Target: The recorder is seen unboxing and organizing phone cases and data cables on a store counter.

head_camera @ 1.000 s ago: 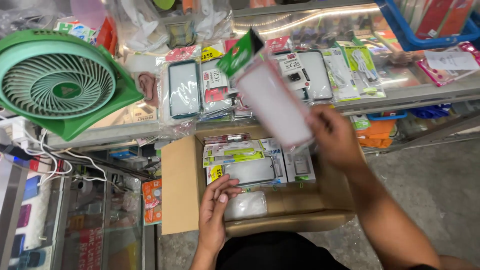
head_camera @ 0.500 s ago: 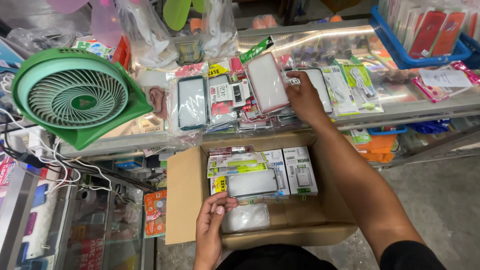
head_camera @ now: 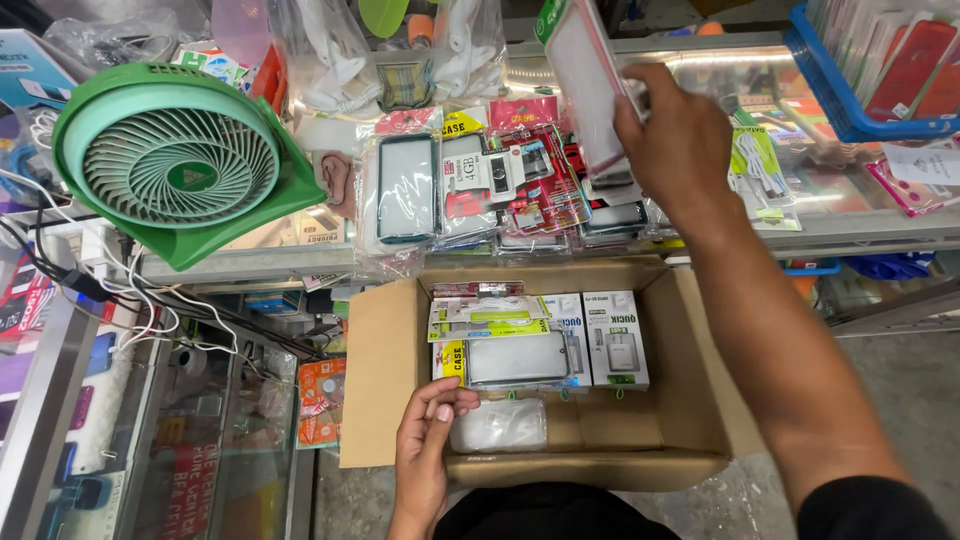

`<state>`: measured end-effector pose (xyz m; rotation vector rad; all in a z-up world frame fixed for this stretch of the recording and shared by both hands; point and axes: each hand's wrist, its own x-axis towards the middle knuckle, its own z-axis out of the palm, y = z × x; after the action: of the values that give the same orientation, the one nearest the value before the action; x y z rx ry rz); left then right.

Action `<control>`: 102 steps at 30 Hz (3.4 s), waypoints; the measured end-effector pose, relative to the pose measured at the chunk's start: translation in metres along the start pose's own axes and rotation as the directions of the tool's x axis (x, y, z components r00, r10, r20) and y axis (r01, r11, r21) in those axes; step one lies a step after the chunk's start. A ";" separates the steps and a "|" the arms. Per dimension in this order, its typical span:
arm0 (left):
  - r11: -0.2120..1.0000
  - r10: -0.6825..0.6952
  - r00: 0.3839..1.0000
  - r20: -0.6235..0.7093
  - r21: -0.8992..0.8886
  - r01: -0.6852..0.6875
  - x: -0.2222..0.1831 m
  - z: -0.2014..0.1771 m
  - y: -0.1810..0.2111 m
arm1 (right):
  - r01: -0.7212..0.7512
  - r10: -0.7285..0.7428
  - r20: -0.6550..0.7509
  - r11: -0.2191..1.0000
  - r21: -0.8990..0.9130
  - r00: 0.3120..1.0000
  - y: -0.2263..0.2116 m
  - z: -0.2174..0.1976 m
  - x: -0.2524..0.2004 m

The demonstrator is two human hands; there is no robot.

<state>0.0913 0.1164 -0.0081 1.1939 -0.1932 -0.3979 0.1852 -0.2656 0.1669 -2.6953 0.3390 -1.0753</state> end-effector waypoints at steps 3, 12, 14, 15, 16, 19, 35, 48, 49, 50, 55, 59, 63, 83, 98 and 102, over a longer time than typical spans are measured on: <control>1.000 0.002 1.000 0.024 -0.010 -0.002 0.000 0.001 0.000 | 0.296 -0.299 0.012 0.937 -0.187 0.954 -0.009 0.002 0.021; 0.998 0.018 1.000 0.021 -0.053 -0.017 0.002 -0.008 -0.001 | 0.551 -0.426 0.349 0.667 -0.501 0.834 -0.023 0.059 0.024; 0.998 0.021 1.000 0.015 -0.056 -0.020 0.002 -0.013 -0.001 | 0.563 -0.394 0.409 0.664 -0.492 0.823 -0.034 0.066 0.016; 0.998 0.026 1.000 0.013 -0.055 -0.026 0.003 -0.015 -0.001 | 0.569 -0.358 0.462 0.664 -0.485 0.811 -0.039 0.070 0.012; 0.998 0.026 1.000 0.010 -0.059 -0.026 0.003 -0.017 -0.002 | 0.573 -0.360 0.465 0.661 -0.484 0.809 -0.042 0.074 0.006; 0.995 0.027 1.000 0.004 -0.095 -0.026 0.004 -0.019 -0.005 | 0.604 -0.351 0.515 0.627 -0.492 0.782 -0.053 0.085 -0.010; 0.997 -0.011 1.000 -0.019 -0.075 0.009 -0.006 -0.024 -0.003 | 0.342 -0.208 0.318 0.821 -0.457 0.925 -0.023 0.039 0.024; 0.997 0.029 0.999 0.044 -0.068 -0.026 -0.002 -0.013 -0.001 | -0.246 0.141 0.259 0.867 0.432 0.955 -0.028 0.138 -0.023; 0.997 0.029 0.999 0.039 -0.068 -0.026 -0.003 -0.015 -0.001 | -0.245 0.139 0.262 0.867 0.435 0.955 -0.030 0.138 -0.026; 0.997 0.020 1.000 0.021 -0.071 -0.018 -0.005 -0.018 -0.002 | -0.261 0.149 0.282 0.870 0.418 0.948 -0.033 0.138 -0.029; 0.998 -0.007 0.999 -0.042 -0.058 0.004 -0.012 -0.025 -0.002 | -0.310 0.179 0.367 0.889 0.337 0.913 -0.048 0.122 -0.035; 0.999 -0.002 0.998 -0.058 -0.055 -0.001 -0.012 -0.027 -0.004 | -0.131 0.052 0.316 0.963 0.234 0.947 -0.049 0.107 -0.043; 0.997 -0.009 0.999 -0.048 -0.075 0.005 -0.009 -0.029 -0.004 | 0.231 -0.241 0.030 0.955 0.189 0.970 -0.038 0.083 -0.053; 0.748 0.204 0.972 -0.121 0.659 -0.075 0.021 -0.044 -0.020 | -0.093 -0.034 0.864 0.991 0.093 0.502 -0.029 0.077 -0.263; 0.935 -0.351 0.835 0.423 0.115 0.335 0.015 0.008 -0.067 | 0.049 -0.267 0.358 0.857 0.514 0.895 -0.074 -0.044 -0.216; 0.943 -0.280 0.921 0.270 -0.104 0.317 0.020 0.027 -0.032 | -0.479 0.168 0.455 0.449 0.754 0.874 -0.066 -0.026 -0.237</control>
<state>0.0940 0.0750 -0.0296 1.0265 -0.1965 -0.8226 0.0081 -0.1368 0.0509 -1.7170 0.1788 -0.4469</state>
